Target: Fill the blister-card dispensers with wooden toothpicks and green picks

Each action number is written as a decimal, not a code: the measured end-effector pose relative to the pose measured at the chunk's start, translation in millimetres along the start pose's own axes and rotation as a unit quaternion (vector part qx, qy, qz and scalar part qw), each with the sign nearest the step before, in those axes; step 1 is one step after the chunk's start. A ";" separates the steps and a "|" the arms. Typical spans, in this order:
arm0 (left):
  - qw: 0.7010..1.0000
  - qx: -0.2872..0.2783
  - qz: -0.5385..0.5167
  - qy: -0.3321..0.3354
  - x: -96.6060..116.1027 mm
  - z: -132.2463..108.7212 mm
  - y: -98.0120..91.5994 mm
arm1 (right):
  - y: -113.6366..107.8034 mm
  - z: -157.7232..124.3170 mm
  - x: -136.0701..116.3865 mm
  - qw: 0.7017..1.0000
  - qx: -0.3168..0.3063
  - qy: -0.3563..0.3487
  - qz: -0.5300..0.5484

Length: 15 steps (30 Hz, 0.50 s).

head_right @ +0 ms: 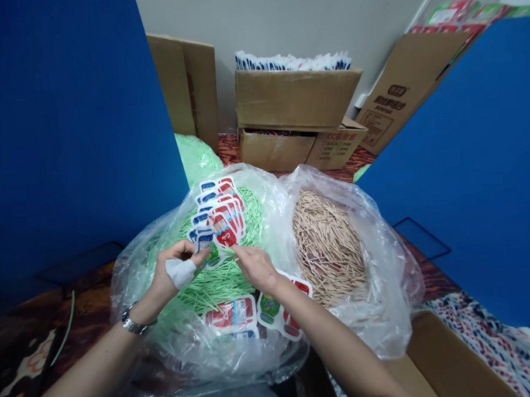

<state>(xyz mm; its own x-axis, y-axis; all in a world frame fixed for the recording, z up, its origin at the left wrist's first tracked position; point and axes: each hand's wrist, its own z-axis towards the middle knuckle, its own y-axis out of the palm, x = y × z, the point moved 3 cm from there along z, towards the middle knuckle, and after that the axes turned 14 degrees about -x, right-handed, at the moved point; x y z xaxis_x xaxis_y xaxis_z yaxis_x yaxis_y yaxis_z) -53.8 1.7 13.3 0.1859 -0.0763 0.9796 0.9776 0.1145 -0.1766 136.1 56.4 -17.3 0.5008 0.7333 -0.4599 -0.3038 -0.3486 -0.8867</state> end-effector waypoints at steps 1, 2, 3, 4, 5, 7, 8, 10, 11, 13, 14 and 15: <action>1.000 0.000 0.005 0.005 -0.7 0.3 0.1 | -1.6 1.0 -0.2 0.999 -0.010 0.019 0.043; 1.000 -0.002 0.010 0.010 -1.5 0.6 0.1 | -2.6 1.9 0.1 0.994 -0.022 0.040 0.097; 1.000 -0.005 0.013 0.014 -2.2 0.9 -0.2 | -3.1 2.9 0.8 0.985 -0.033 0.060 0.161; 1.000 -0.009 0.015 0.018 -2.8 1.1 -0.6 | -2.7 3.8 1.6 0.970 -0.045 0.072 0.229; 1.000 -0.011 0.015 0.019 -3.1 1.3 -1.2 | -1.6 4.7 2.3 0.950 -0.058 0.078 0.297; 1.000 -0.012 0.014 0.019 -2.3 1.7 -2.6 | 1.8 6.2 3.8 0.906 -0.079 0.079 0.409; 1.000 -0.011 0.013 0.019 -1.3 1.9 -3.1 | 3.8 6.6 4.8 0.886 -0.084 0.082 0.449; 1.000 -0.010 0.015 0.019 0.9 2.3 -3.3 | 7.8 6.6 7.1 0.854 -0.085 0.097 0.504; 1.000 -0.008 0.016 0.021 1.8 2.6 -3.1 | 9.3 6.2 8.1 0.845 -0.081 0.107 0.518; 1.000 -0.006 0.019 0.023 2.5 3.2 -2.2 | 10.6 4.9 8.7 0.841 -0.081 0.119 0.522; 0.999 -0.007 0.021 0.024 2.3 3.5 -1.6 | 10.0 4.2 8.2 0.848 -0.085 0.118 0.509; 0.999 -0.010 0.022 0.024 1.9 3.9 -0.9 | 8.6 3.6 7.2 0.860 -0.091 0.112 0.489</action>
<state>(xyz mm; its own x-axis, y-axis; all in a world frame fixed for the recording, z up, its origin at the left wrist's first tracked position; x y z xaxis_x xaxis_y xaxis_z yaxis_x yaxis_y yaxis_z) -54.7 5.3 15.7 0.2322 -0.1193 0.9653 0.9702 0.0992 -0.2211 134.2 60.8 -28.1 0.2278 -0.0870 -0.9698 -0.5478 -0.8349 -0.0537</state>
